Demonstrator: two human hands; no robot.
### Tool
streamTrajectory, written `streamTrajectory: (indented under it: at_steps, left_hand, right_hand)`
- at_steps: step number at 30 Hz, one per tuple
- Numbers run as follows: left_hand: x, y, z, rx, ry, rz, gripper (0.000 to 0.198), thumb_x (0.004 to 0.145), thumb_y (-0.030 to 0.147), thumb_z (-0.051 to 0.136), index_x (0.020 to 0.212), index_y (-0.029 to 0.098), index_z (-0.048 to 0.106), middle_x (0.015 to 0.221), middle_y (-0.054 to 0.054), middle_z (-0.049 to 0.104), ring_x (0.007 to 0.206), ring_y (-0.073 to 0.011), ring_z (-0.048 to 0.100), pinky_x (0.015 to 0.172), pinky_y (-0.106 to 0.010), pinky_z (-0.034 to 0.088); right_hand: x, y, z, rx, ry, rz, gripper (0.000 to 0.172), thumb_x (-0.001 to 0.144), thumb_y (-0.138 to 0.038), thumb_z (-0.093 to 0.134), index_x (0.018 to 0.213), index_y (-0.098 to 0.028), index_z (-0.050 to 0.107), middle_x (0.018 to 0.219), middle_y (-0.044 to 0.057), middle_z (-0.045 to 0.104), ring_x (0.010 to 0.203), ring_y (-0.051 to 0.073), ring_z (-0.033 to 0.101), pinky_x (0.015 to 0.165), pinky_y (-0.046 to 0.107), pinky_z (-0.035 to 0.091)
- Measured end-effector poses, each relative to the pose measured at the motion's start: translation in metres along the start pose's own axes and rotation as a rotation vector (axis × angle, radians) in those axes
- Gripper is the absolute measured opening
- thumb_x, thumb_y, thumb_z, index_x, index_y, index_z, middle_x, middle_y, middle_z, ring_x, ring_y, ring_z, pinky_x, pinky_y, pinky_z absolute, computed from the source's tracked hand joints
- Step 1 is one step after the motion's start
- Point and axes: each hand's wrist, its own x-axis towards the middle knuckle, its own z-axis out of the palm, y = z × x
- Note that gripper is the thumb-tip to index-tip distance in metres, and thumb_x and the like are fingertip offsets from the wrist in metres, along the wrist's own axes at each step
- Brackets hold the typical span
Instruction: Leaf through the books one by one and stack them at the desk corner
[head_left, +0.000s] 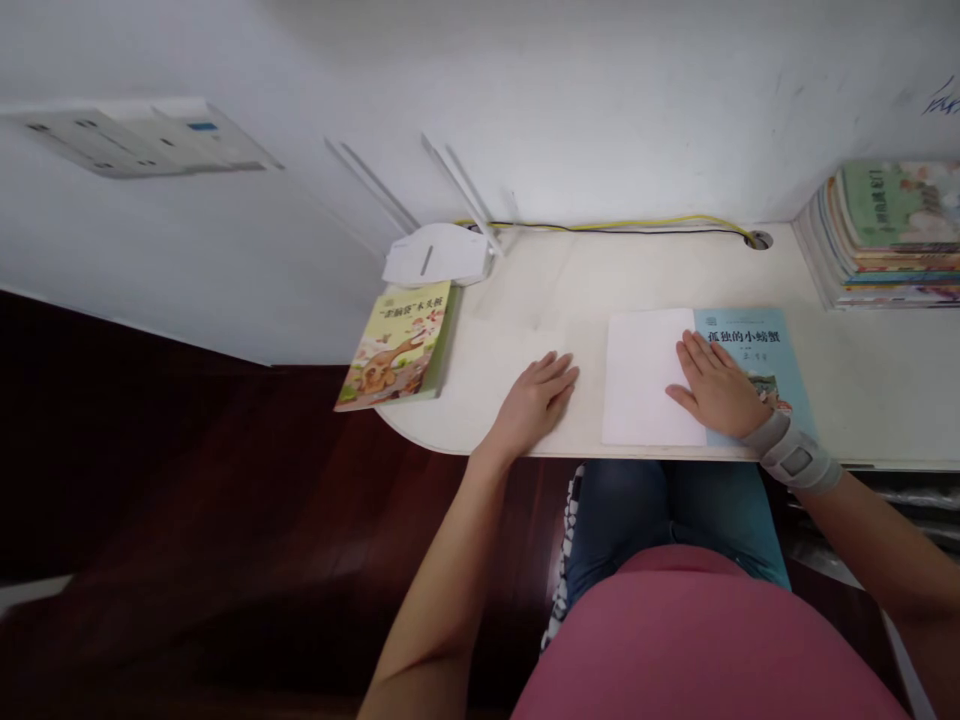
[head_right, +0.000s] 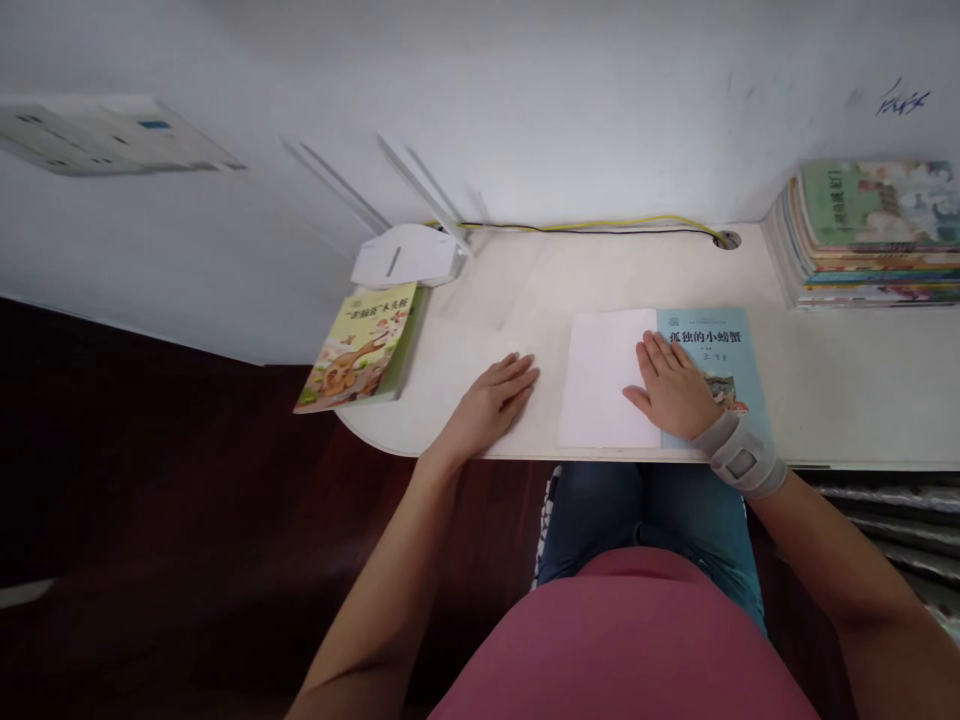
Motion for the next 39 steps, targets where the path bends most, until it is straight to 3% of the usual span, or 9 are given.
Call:
streamTrajectory:
  at_steps: [3, 7, 13, 21, 32, 39]
  left_hand:
    - [0.005, 0.003, -0.006, 0.070, -0.066, 0.061, 0.039, 0.095, 0.029, 0.038, 0.127, 0.021, 0.059, 0.144, -0.009, 0.048, 0.140, -0.0244, 0.033, 0.111, -0.050, 0.034]
    - [0.014, 0.007, -0.015, 0.170, -0.077, 0.038, 0.040, 0.091, 0.024, 0.043, 0.129, 0.025, 0.057, 0.146, -0.007, 0.046, 0.142, -0.0285, 0.028, 0.112, -0.056, 0.028]
    - [0.020, 0.001, -0.015, 0.160, -0.086, 0.154, 0.038, 0.093, 0.020, 0.038, 0.124, 0.019, 0.060, 0.133, -0.009, 0.059, 0.132, -0.0226, 0.046, 0.109, -0.047, 0.036]
    - [0.025, -0.014, -0.021, 0.212, -0.184, 0.360, 0.040, 0.096, 0.019, 0.033, 0.129, 0.023, 0.057, 0.135, -0.008, 0.057, 0.125, -0.0191, 0.053, 0.105, -0.041, 0.041]
    - [0.037, -0.022, -0.020, 0.292, -0.208, 0.362, 0.054, 0.095, 0.014, 0.023, 0.147, 0.028, 0.031, 0.124, -0.009, 0.060, 0.115, -0.0213, 0.054, 0.097, -0.038, 0.042]
    - [0.083, -0.018, -0.027, 0.462, -0.242, 0.321, 0.058, 0.094, 0.011, 0.020, 0.145, 0.035, 0.033, 0.113, -0.010, 0.058, 0.106, -0.0244, 0.055, 0.093, -0.041, 0.040]
  right_hand:
    - [0.000, 0.000, 0.000, -0.005, 0.003, -0.007, 0.070, 0.097, -0.051, 0.026, 0.144, 0.000, 0.032, 0.150, 0.024, 0.033, 0.142, 0.032, 0.027, 0.114, 0.051, 0.025]
    - [0.000, -0.001, -0.001, 0.006, 0.002, -0.007, 0.070, 0.096, -0.051, 0.028, 0.144, 0.000, 0.033, 0.150, 0.025, 0.032, 0.142, 0.032, 0.027, 0.114, 0.051, 0.026]
    - [0.000, -0.002, -0.001, 0.017, 0.002, 0.003, 0.068, 0.096, -0.049, 0.031, 0.144, -0.001, 0.033, 0.150, 0.024, 0.032, 0.142, 0.032, 0.027, 0.114, 0.051, 0.025]
    - [0.000, -0.003, -0.004, 0.012, -0.004, -0.007, 0.067, 0.096, -0.048, 0.032, 0.142, 0.000, 0.036, 0.150, 0.025, 0.033, 0.142, 0.032, 0.027, 0.114, 0.050, 0.025]
    - [-0.001, -0.006, -0.006, 0.017, 0.001, -0.003, 0.066, 0.096, -0.047, 0.033, 0.146, -0.005, 0.030, 0.151, 0.021, 0.033, 0.142, 0.031, 0.028, 0.113, 0.051, 0.027]
    - [0.000, -0.007, -0.007, 0.000, -0.031, 0.004, 0.065, 0.096, -0.046, 0.035, 0.143, -0.002, 0.035, 0.150, 0.024, 0.034, 0.142, 0.031, 0.027, 0.113, 0.050, 0.026]
